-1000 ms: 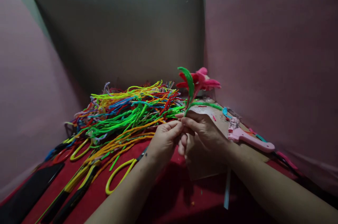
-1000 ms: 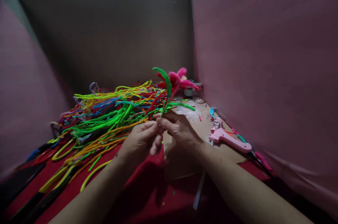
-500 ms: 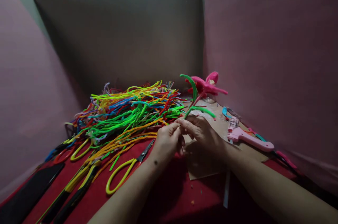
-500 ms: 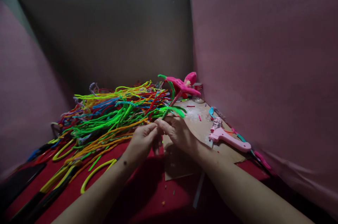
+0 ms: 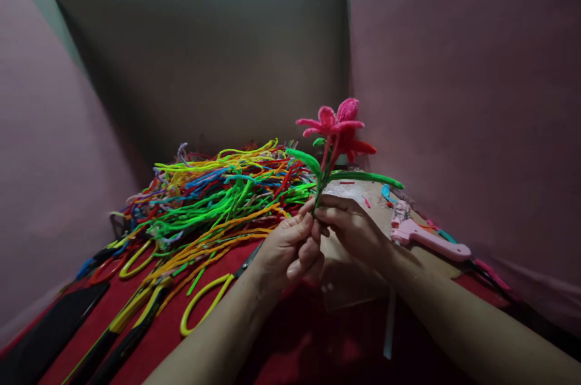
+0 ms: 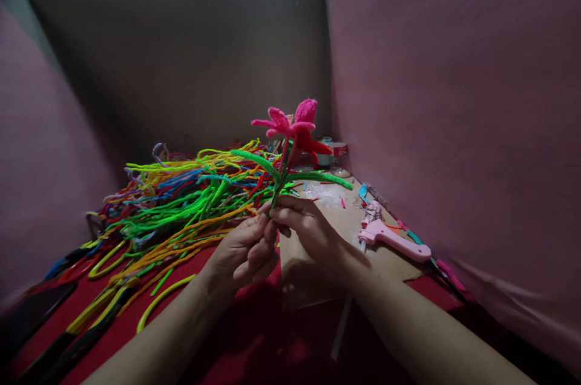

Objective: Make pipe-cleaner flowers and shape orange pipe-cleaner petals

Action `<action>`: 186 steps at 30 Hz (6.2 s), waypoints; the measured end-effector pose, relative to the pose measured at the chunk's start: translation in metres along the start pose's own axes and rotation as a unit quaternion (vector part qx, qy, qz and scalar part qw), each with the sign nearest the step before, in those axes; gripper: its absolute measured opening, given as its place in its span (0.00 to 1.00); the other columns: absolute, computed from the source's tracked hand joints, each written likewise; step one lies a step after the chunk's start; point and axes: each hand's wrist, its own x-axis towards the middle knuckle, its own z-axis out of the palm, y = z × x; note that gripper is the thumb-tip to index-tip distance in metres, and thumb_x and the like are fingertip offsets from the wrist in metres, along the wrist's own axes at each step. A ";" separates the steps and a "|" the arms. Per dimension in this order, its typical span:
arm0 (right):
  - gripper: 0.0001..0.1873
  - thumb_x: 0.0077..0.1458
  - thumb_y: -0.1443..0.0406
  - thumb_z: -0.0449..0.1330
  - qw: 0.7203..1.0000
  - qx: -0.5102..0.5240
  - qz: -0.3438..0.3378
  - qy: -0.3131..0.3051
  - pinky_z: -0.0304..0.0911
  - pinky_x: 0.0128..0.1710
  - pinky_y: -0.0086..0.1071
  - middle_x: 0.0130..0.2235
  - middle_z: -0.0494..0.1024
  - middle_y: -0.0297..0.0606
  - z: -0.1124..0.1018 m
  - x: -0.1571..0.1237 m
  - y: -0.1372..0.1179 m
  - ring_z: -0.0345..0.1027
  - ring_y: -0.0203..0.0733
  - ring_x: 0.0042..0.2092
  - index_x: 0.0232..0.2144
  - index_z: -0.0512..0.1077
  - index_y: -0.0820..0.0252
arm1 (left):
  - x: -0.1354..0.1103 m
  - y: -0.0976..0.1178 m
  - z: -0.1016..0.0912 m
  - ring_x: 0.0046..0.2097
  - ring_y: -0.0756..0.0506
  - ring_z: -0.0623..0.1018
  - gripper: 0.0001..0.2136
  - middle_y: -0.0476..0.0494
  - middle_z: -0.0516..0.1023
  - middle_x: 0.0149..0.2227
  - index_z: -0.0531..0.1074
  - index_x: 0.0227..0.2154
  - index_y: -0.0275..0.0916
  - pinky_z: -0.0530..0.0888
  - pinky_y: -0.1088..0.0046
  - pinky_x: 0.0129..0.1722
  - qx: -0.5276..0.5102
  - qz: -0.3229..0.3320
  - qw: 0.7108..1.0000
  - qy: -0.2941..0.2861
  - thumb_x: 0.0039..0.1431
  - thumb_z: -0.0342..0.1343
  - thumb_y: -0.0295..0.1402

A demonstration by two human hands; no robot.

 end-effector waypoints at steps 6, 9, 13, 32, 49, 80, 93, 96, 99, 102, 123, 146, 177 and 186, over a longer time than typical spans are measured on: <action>0.11 0.55 0.64 0.53 0.999 -0.032 -0.008 0.030 0.53 0.27 0.26 0.24 0.66 0.31 -0.001 -0.002 -0.001 0.56 0.30 0.26 0.27 0.73 0.62 | -0.004 -0.001 0.005 0.08 0.57 0.50 0.13 0.59 0.55 0.09 0.67 0.26 0.36 0.62 0.80 0.09 -0.008 -0.002 1.000 -0.008 0.61 0.43 0.35; 0.09 0.54 0.65 0.55 0.996 -0.073 -0.008 0.051 0.55 0.31 0.27 0.27 0.67 0.32 -0.004 0.000 -0.003 0.59 0.32 0.30 0.26 0.72 0.62 | -0.004 0.005 0.006 0.08 0.56 0.55 0.13 0.57 0.60 0.10 0.67 0.26 0.36 0.62 0.80 0.11 0.101 -0.029 0.994 0.033 0.59 0.46 0.40; 0.10 0.53 0.65 0.55 0.989 -0.131 -0.025 0.064 0.54 0.31 0.27 0.24 0.65 0.30 -0.005 0.002 -0.005 0.58 0.32 0.29 0.21 0.69 0.61 | 0.000 0.019 0.007 0.17 0.53 0.69 0.17 0.49 0.70 0.18 0.68 0.24 0.33 0.63 0.80 0.17 0.357 0.013 0.913 0.197 0.54 0.52 0.44; 0.17 0.54 0.57 0.54 0.980 0.010 0.173 -0.094 0.45 0.23 0.27 0.22 0.63 0.31 0.002 -0.005 0.008 0.48 0.29 0.23 0.26 0.72 0.66 | -0.002 0.026 0.001 0.17 0.57 0.57 0.13 0.55 0.58 0.12 0.71 0.21 0.31 0.56 0.79 0.18 0.179 0.047 0.962 0.200 0.44 0.62 0.38; 0.18 0.55 0.56 0.51 0.990 -0.026 0.122 -0.071 0.47 0.21 0.26 0.21 0.57 0.30 0.006 -0.003 0.006 0.47 0.31 0.23 0.21 0.65 0.62 | -0.004 0.029 0.009 0.17 0.57 0.57 0.16 0.54 0.56 0.14 0.61 0.12 0.35 0.56 0.77 0.20 0.229 0.090 0.949 0.196 0.49 0.58 0.34; 0.17 0.58 0.61 0.46 0.991 -0.050 0.079 -0.095 0.54 0.27 0.28 0.23 0.64 0.33 0.002 -0.001 0.004 0.56 0.33 0.26 0.21 0.64 0.62 | -0.003 0.032 0.012 0.15 0.57 0.58 0.09 0.57 0.54 0.10 0.69 0.21 0.32 0.61 0.80 0.19 0.184 0.087 0.957 0.208 0.48 0.59 0.32; 0.12 0.51 0.61 0.56 0.994 0.022 0.108 -0.012 0.51 0.22 0.26 0.20 0.64 0.30 0.008 -0.003 0.010 0.54 0.29 0.22 0.22 0.68 0.63 | -0.004 0.031 0.008 0.17 0.59 0.59 0.11 0.56 0.61 0.16 0.69 0.26 0.34 0.55 0.84 0.15 0.152 0.061 0.968 0.192 0.42 0.64 0.33; 0.11 0.50 0.60 0.57 0.993 -0.009 0.113 -0.010 0.48 0.21 0.26 0.23 0.66 0.30 0.011 -0.001 0.006 0.52 0.28 0.22 0.25 0.69 0.64 | -0.002 0.027 0.005 0.17 0.59 0.60 0.10 0.54 0.65 0.17 0.69 0.22 0.34 0.54 0.83 0.15 0.216 0.065 0.945 0.238 0.41 0.64 0.32; 0.14 0.52 0.57 0.55 0.994 -0.030 0.103 -0.033 0.48 0.21 0.27 0.22 0.64 0.30 0.013 -0.001 0.005 0.51 0.28 0.22 0.24 0.68 0.63 | -0.001 0.026 0.005 0.19 0.57 0.64 0.08 0.53 0.66 0.17 0.70 0.20 0.33 0.59 0.82 0.18 0.213 0.088 0.936 0.266 0.42 0.64 0.31; 0.19 0.56 0.55 0.50 0.993 -0.024 0.105 -0.045 0.49 0.22 0.27 0.20 0.58 0.29 0.013 -0.002 0.007 0.50 0.29 0.21 0.20 0.62 0.62 | -0.001 0.027 0.010 0.21 0.55 0.68 0.05 0.51 0.67 0.18 0.73 0.24 0.33 0.62 0.80 0.21 0.227 0.101 0.933 0.260 0.44 0.62 0.30; 0.09 0.51 0.64 0.57 0.994 0.039 0.100 -0.030 0.54 0.24 0.27 0.24 0.70 0.34 0.007 -0.004 0.015 0.59 0.31 0.25 0.26 0.73 0.64 | -0.003 0.030 0.016 0.17 0.56 0.65 0.07 0.55 0.64 0.15 0.68 0.26 0.33 0.64 0.82 0.18 0.191 0.089 0.960 0.183 0.45 0.61 0.28; 0.23 0.59 0.54 0.45 0.990 -0.003 0.104 -0.092 0.52 0.23 0.28 0.21 0.63 0.32 0.010 -0.003 0.007 0.54 0.31 0.23 0.22 0.67 0.64 | -0.005 0.034 0.005 0.15 0.59 0.57 0.04 0.58 0.55 0.12 0.70 0.25 0.32 0.59 0.84 0.17 0.150 0.059 0.969 0.187 0.48 0.59 0.27; 0.18 0.56 0.58 0.50 0.986 0.024 0.128 -0.108 0.50 0.23 0.26 0.21 0.64 0.32 0.013 -0.005 0.005 0.54 0.29 0.23 0.24 0.73 0.65 | -0.007 0.040 -0.006 0.15 0.58 0.59 0.08 0.57 0.58 0.12 0.73 0.31 0.30 0.65 0.82 0.21 0.103 -0.029 0.985 0.135 0.52 0.57 0.31; 0.11 0.50 0.64 0.57 0.966 0.059 0.185 -0.168 0.55 0.23 0.27 0.22 0.72 0.37 0.002 -0.005 0.004 0.60 0.31 0.23 0.25 0.76 0.67 | -0.008 0.042 -0.007 0.12 0.62 0.49 0.11 0.56 0.59 0.19 0.71 0.38 0.28 0.50 0.86 0.11 0.082 -0.081 0.992 0.051 0.56 0.50 0.30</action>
